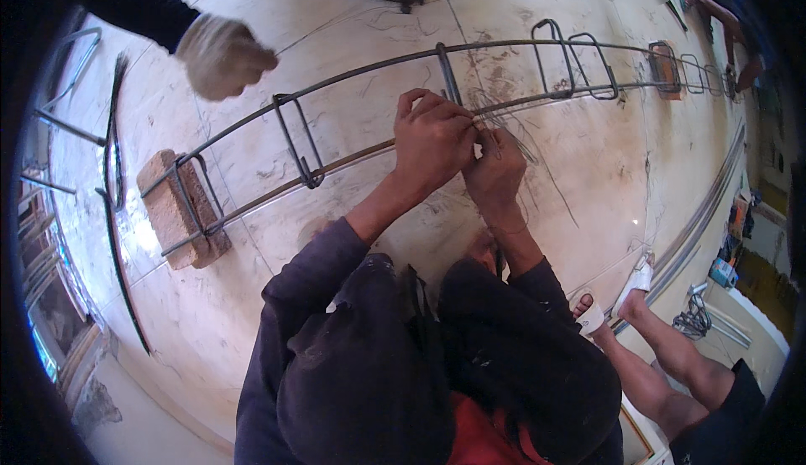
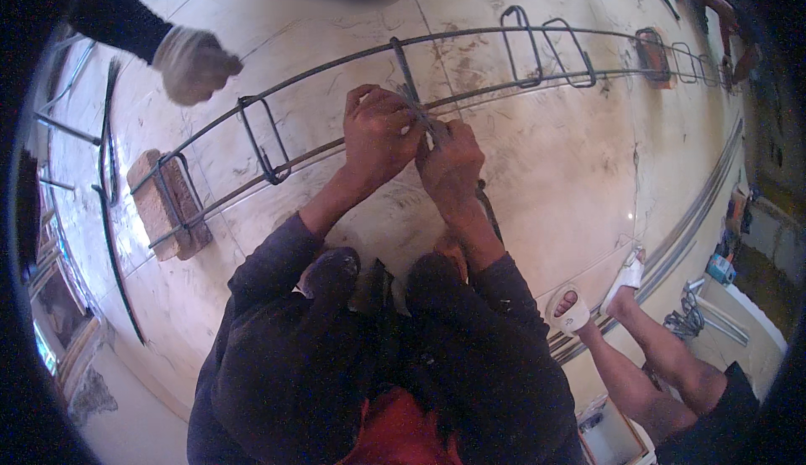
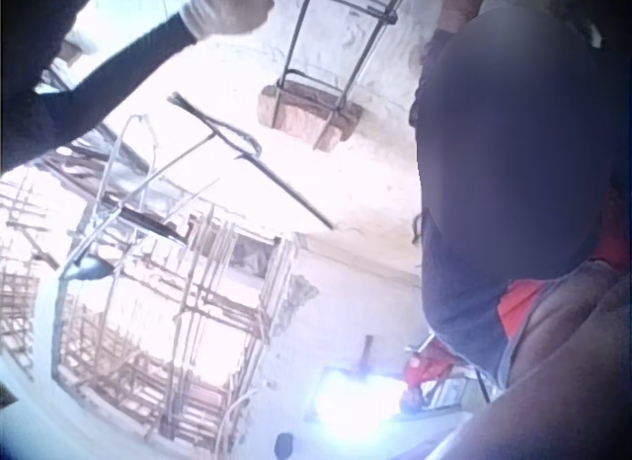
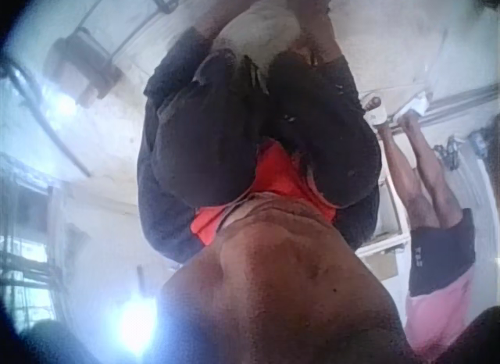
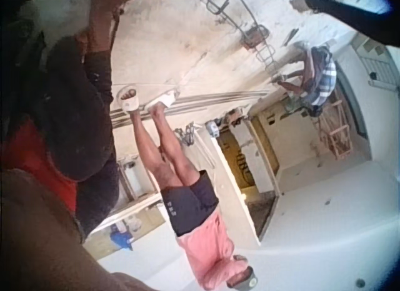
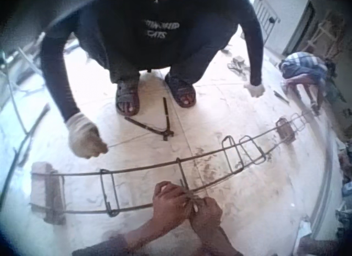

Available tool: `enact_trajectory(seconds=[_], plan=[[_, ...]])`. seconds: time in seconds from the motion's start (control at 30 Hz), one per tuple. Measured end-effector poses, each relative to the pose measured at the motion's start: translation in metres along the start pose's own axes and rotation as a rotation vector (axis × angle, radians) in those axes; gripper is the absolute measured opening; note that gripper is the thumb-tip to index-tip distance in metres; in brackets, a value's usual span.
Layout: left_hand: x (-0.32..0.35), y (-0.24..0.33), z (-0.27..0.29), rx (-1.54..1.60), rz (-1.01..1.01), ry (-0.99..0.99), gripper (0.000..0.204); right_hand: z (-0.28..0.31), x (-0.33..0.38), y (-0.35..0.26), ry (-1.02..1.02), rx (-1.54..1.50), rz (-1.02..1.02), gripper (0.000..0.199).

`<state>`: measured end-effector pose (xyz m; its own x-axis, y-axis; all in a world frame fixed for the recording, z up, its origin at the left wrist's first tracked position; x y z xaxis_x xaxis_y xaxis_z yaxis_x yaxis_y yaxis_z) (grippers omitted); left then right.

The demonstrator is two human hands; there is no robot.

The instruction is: The person sits on the floor and uses pliers to twist wire ties around the joints of a metal ladder-like frame. They repeatedly position the wire, wrap it around the intersecting bars, and twist it tight to secure the structure.

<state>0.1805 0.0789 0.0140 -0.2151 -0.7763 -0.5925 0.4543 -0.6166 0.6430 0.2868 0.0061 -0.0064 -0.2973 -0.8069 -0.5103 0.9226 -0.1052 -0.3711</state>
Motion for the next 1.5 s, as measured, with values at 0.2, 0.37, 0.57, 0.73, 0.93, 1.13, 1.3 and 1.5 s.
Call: enact_trajectory(seconds=[0.2,0.37,0.57,0.73,0.93,1.13,1.3,1.5], plan=[[0.009,0.004,0.006,0.131,0.126,0.016,0.013,0.001,-0.003,-0.001,-0.05,0.014,-0.156,0.013],[0.026,-0.001,0.045,0.058,0.164,0.025,0.024,-0.006,0.001,0.008,-0.123,-0.187,-0.72,0.023],[0.053,-0.016,0.09,-0.078,0.187,0.033,0.031,-0.016,0.013,0.011,-0.036,-0.917,-1.538,0.024],[0.058,-0.026,0.101,-0.185,0.115,-0.001,0.033,-0.023,0.025,0.006,-0.033,-1.227,-1.676,0.023],[0.05,-0.027,0.064,-0.32,0.065,-0.23,0.054,-0.006,0.08,0.022,-0.304,-0.734,-1.058,0.029],[0.055,-0.02,-0.005,-0.372,-0.105,-0.297,0.068,0.042,0.125,0.036,-0.571,-0.288,-0.524,0.025],[0.059,-0.028,-0.032,-0.455,-0.239,-0.107,0.065,0.113,0.083,0.041,-0.314,-0.268,-0.619,0.017],[0.047,-0.03,-0.023,-0.373,-0.191,-0.076,0.055,0.107,-0.037,0.009,-0.199,-0.231,0.072,0.042]])
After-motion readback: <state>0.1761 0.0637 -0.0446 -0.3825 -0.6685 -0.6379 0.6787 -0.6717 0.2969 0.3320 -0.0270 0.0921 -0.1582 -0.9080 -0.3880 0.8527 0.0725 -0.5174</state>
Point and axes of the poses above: each hand's wrist, its own x-axis away from the middle knuckle, its own z-axis out of the back of the hand, y = z × x, the point moved 4 cm from there along -x, towards the middle knuckle, and after that the axes turned 15 degrees about y, right-handed, at the moved point
